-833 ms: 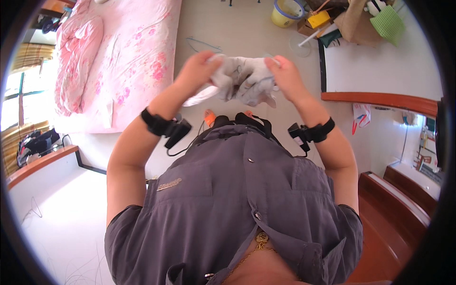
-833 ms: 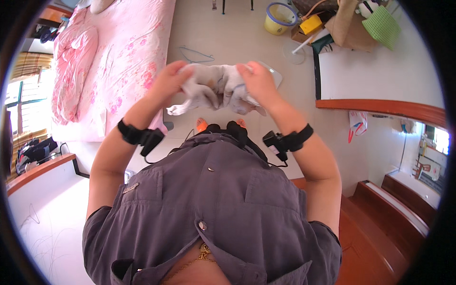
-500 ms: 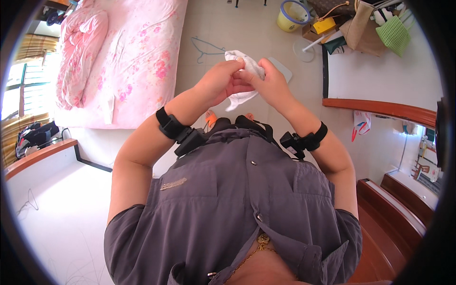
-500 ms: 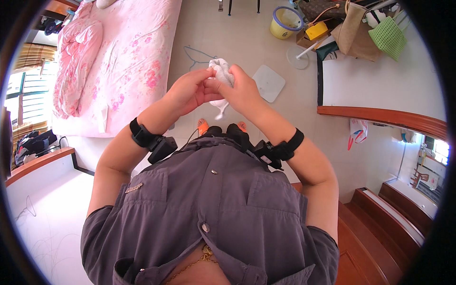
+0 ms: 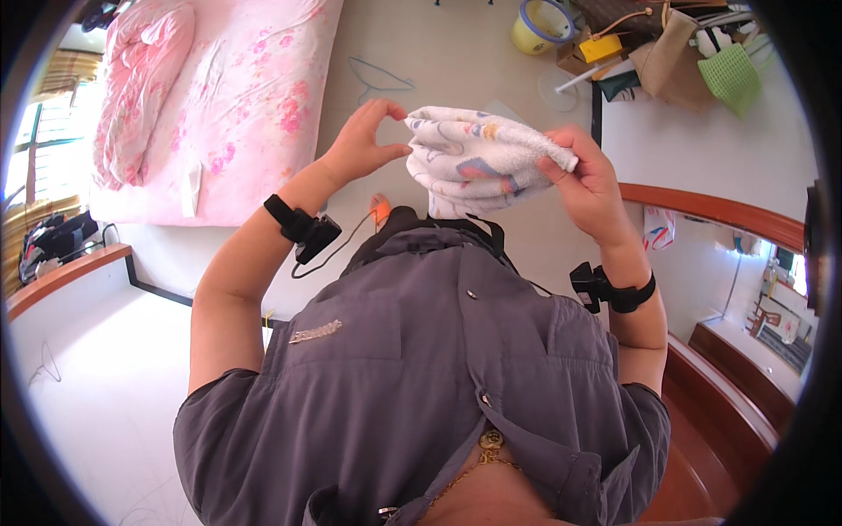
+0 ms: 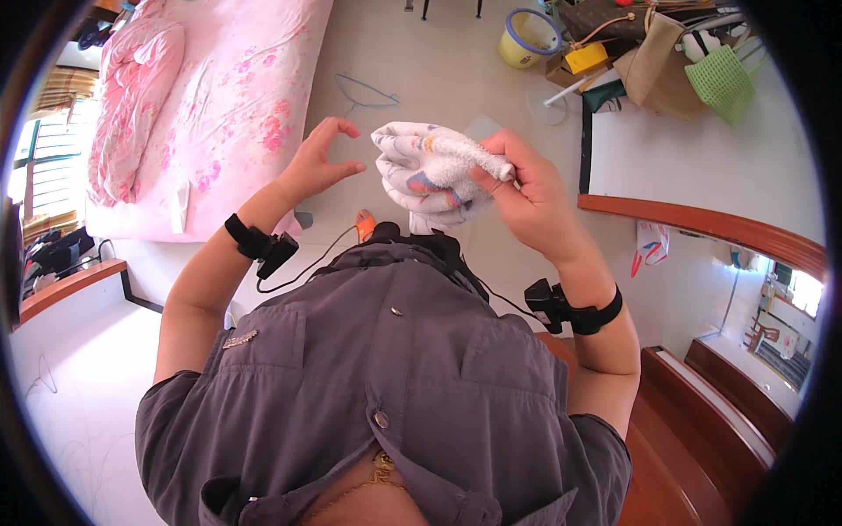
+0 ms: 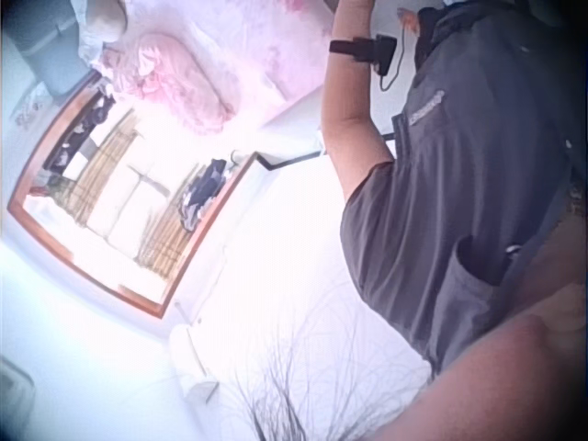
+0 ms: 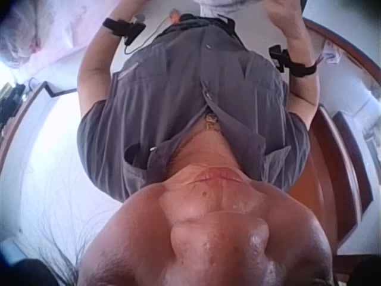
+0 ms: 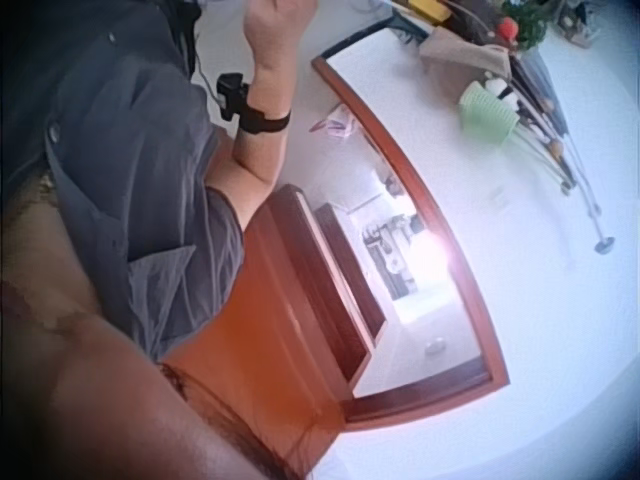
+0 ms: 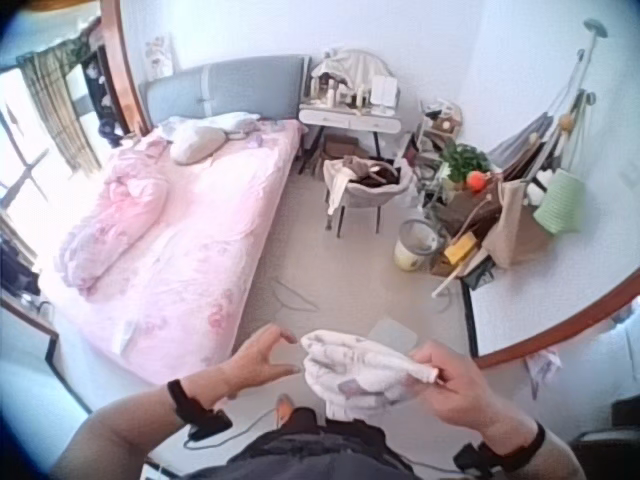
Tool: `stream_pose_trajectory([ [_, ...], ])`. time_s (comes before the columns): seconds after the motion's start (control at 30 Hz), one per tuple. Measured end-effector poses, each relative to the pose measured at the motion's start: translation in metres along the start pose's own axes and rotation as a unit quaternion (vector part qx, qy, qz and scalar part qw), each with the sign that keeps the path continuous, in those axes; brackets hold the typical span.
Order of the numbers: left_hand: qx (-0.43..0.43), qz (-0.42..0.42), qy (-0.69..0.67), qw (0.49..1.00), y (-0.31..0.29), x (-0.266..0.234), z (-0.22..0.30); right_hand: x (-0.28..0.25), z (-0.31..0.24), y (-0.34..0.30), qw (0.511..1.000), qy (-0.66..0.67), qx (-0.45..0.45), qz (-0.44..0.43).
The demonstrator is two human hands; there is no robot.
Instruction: The person tidies a bedroom by folding a patterned blanket and placing it on the bed, then smoothing and arranging the pink floral duvet. They also pick up a clothes hanger from the bed and place it on a nearby clothing rack.
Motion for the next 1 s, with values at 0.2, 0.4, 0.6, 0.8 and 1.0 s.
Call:
stream_pose_trajectory([
  [0.2, 0.131, -0.107, 0.080, 0.982, 0.012, 0.057, 0.009, -0.002, -0.033, -0.026, 0.994, 0.057, -0.034, -0.083],
  [0.4, 0.159, -0.184, 0.197, 0.950, 0.000, 0.080, -0.010, -0.042, -0.053, -0.071, 0.994, 0.080, -0.036, -0.058],
  [0.6, 0.195, -0.051, 0.147, 0.968, 0.025, -0.025, -0.023, -0.123, 0.028, -0.096, 0.971, -0.034, 0.107, 0.214],
  [0.8, 0.141, 0.071, 0.150, 0.976, 0.037, -0.129, 0.054, -0.142, 0.042, -0.048, 0.957, -0.024, -0.012, 0.287],
  [1.0, 0.135, 0.157, 0.232, 0.950, 0.009, -0.172, 0.071, -0.148, 0.018, 0.004, 0.981, -0.048, -0.066, 0.176],
])
Point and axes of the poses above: each hand's wrist, its own y-axis towards the middle knuckle, its own x-axis out of the palm, z = x × y, the point moved 4 cm from there along y, towards the middle knuckle, and after that the axes turned 8 degrees about y, right-handed, at the moved point
